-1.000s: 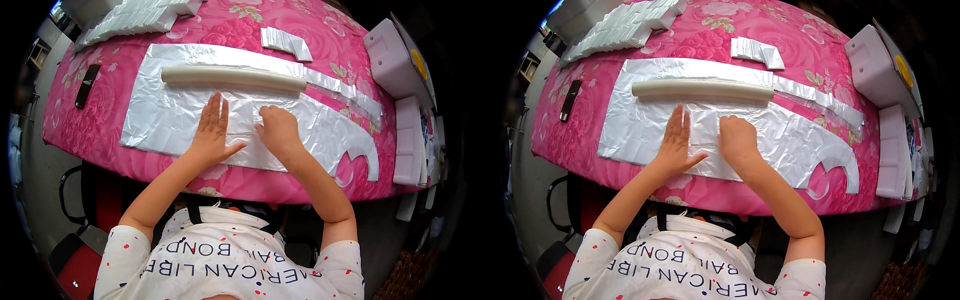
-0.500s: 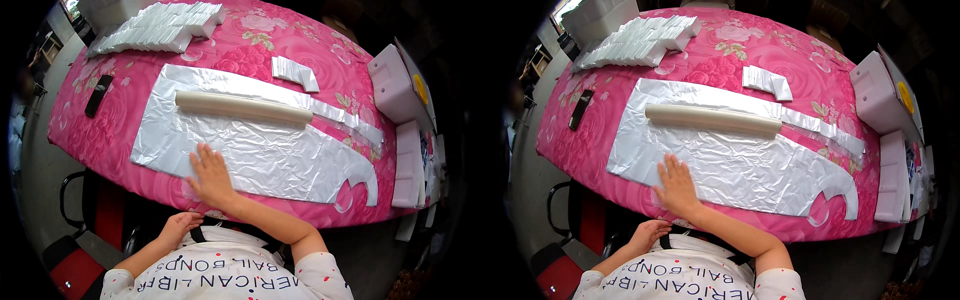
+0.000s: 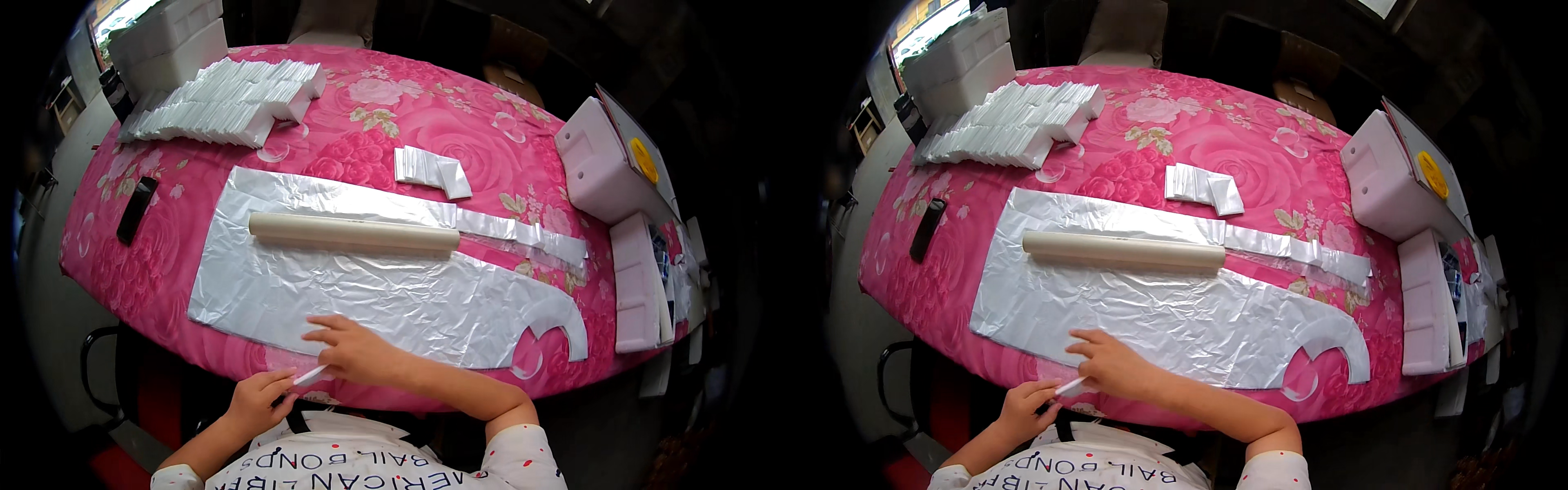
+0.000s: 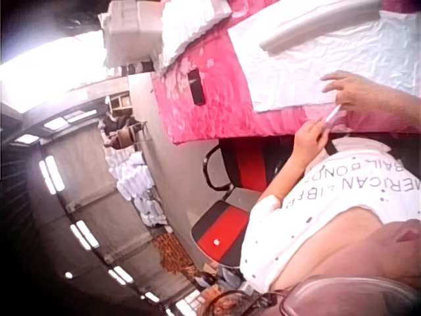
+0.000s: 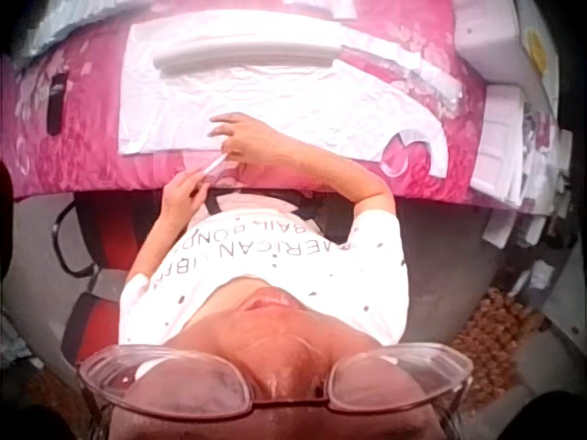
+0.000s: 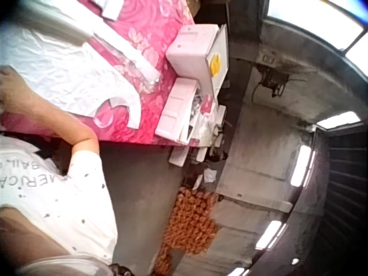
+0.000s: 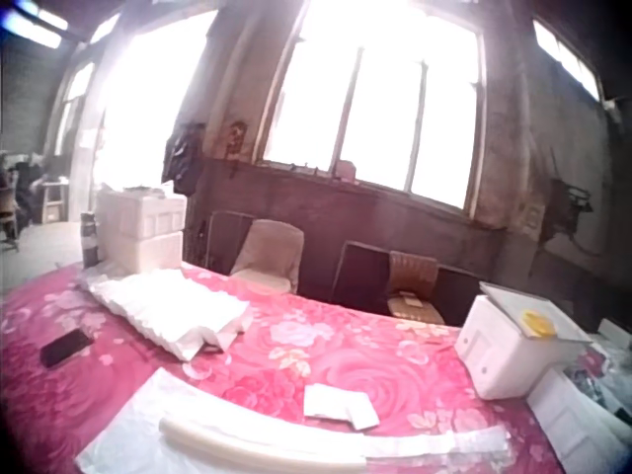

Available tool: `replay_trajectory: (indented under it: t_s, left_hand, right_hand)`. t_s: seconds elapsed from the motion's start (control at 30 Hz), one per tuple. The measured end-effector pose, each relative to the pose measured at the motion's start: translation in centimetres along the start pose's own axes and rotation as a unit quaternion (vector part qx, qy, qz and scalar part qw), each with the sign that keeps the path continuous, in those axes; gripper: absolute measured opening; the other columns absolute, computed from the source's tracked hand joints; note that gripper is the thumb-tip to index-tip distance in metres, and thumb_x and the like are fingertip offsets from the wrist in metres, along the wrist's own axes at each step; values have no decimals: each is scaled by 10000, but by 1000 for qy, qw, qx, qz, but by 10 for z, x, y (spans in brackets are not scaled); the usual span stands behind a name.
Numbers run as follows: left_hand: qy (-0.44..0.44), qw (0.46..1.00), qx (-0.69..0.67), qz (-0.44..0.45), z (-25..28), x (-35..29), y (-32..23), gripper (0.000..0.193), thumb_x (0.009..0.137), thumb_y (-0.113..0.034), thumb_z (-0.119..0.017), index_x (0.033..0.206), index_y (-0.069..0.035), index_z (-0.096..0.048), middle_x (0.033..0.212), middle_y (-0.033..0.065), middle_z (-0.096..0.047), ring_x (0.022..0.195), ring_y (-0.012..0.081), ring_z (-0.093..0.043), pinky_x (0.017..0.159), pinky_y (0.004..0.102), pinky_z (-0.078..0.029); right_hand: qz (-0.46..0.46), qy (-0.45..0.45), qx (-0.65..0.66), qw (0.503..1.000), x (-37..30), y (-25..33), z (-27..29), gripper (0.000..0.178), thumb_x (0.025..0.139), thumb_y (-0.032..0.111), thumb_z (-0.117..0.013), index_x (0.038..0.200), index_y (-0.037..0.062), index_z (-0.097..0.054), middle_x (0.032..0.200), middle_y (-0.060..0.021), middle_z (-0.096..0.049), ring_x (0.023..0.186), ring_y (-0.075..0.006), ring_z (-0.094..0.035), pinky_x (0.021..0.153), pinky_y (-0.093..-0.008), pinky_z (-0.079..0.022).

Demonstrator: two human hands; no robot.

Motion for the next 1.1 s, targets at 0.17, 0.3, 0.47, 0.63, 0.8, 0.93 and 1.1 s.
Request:
replay_trajectory:
  t_s: [0.17,0.3,0.47,0.63,0.8,0.93,1.1]
  left_hand:
    - [-4,1000,12,16,0,3,-1,263,692,-77,-688,949,-44,-644,955,96,-652,730,245,-635,620,325,-526]
    - [35,999,28,-29,-9,6,-5,250,698,-92,-683,942,-49,-647,957,96,-653,758,239,-641,646,318,-529]
    - [40,999,21,-13,-10,2,-7,256,685,-73,-692,933,-35,-645,967,115,-651,786,265,-640,664,327,-526]
    - [23,999,34,1,-8,-1,0,251,686,-75,-681,932,-41,-642,977,101,-649,769,256,-638,649,332,-526]
    - [68,988,81,-111,-6,36,3,283,682,-62,-675,958,-36,-622,1027,108,-633,762,256,-627,649,334,-513]
    - [93,985,88,-118,-24,89,7,487,716,-104,-675,1165,-12,-511,1253,169,-481,1028,324,-528,839,377,-455]
    - [32,994,96,-41,-65,114,0,714,782,-320,-638,1334,-1,-317,1472,257,-46,1346,481,-2,1079,535,-112]
  right_hand:
    - [-311,-355,179,863,-17,-108,108,144,786,144,-692,815,11,-645,713,-17,-604,660,-109,-538,624,-252,-428]
    - [-336,-506,103,788,-53,-217,186,260,807,241,-663,851,-15,-656,722,-48,-649,627,-101,-565,587,-267,-441]
    - [-533,-409,-310,673,-53,-231,199,381,775,346,-677,942,5,-647,953,-157,-632,908,-245,-560,805,-363,-428]
    - [-289,-358,-346,818,-44,-199,171,485,736,398,-695,1031,19,-624,1064,-163,-586,1052,-310,-476,918,-401,-378]
    - [-265,-132,-230,927,-49,-120,126,498,749,341,-692,1137,51,-580,1069,-153,-580,1015,-319,-513,882,-386,-417]
    - [-349,-124,-182,911,-71,-72,96,499,748,305,-701,1138,22,-571,1017,-168,-576,963,-332,-530,863,-383,-430]
    - [-245,-62,49,966,-90,-18,41,590,842,394,-565,1261,-9,-464,1301,-232,-412,1240,-336,-360,1024,-403,-304]
Point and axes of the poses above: each hand's wrist, its own x-axis towards the middle knuckle, its own z-axis out of the back of the hand, y = z × x, the point moved 1 cm from there along x, towards the middle knuckle
